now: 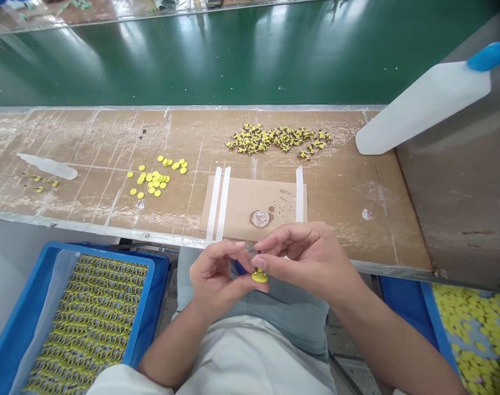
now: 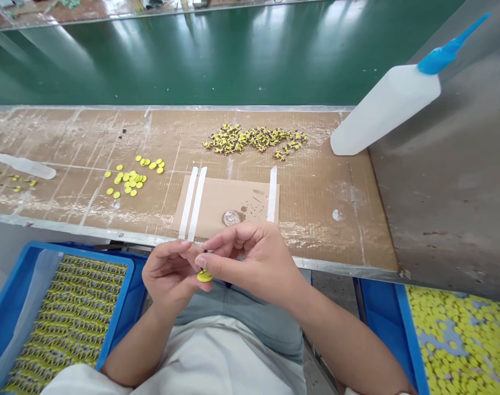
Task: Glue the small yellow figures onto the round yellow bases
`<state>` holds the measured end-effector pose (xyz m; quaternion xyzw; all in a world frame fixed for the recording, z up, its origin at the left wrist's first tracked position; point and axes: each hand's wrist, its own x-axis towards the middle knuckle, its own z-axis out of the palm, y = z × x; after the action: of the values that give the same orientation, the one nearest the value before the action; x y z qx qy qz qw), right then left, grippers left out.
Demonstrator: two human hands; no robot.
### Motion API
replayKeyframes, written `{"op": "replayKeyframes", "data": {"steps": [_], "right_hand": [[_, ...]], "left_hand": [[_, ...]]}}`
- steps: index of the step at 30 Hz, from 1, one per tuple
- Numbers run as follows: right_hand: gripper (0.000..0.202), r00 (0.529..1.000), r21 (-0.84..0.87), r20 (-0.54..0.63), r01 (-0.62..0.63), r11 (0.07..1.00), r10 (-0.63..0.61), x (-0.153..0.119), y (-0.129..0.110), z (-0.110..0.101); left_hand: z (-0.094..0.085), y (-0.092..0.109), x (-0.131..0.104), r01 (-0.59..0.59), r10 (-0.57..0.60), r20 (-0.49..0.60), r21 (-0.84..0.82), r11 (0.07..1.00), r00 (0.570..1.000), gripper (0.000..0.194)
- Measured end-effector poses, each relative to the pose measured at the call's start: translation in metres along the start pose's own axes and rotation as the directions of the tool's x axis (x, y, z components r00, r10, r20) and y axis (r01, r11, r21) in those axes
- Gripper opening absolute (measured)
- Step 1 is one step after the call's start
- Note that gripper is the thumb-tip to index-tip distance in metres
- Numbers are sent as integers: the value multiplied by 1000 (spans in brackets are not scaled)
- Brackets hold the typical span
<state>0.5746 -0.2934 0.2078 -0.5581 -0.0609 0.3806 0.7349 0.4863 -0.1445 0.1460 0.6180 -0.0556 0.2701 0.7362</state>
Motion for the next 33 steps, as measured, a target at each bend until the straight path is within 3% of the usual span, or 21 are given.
{"op": "replayKeyframes", "data": {"steps": [7,16,24,33], "right_hand": [[22,1000,-32,-1,-1,999,1,0,-1,0],[28,999,48,-25,-22,999,24,4,1,-1],[26,1000,65,2,7,998,-8,5,8,-2],[26,1000,-5,28,13,1000,-13,2,10,-5]], "left_hand": [[1,-1,3,-14,14,-3,-13,1000,1000,63],[-1,-5,1,-50,50,8,43,998,999,65],[5,2,2,-54,55,-47,22,998,997,65],[-4,2,7,-134,130,44,106,985,991,71]]}}
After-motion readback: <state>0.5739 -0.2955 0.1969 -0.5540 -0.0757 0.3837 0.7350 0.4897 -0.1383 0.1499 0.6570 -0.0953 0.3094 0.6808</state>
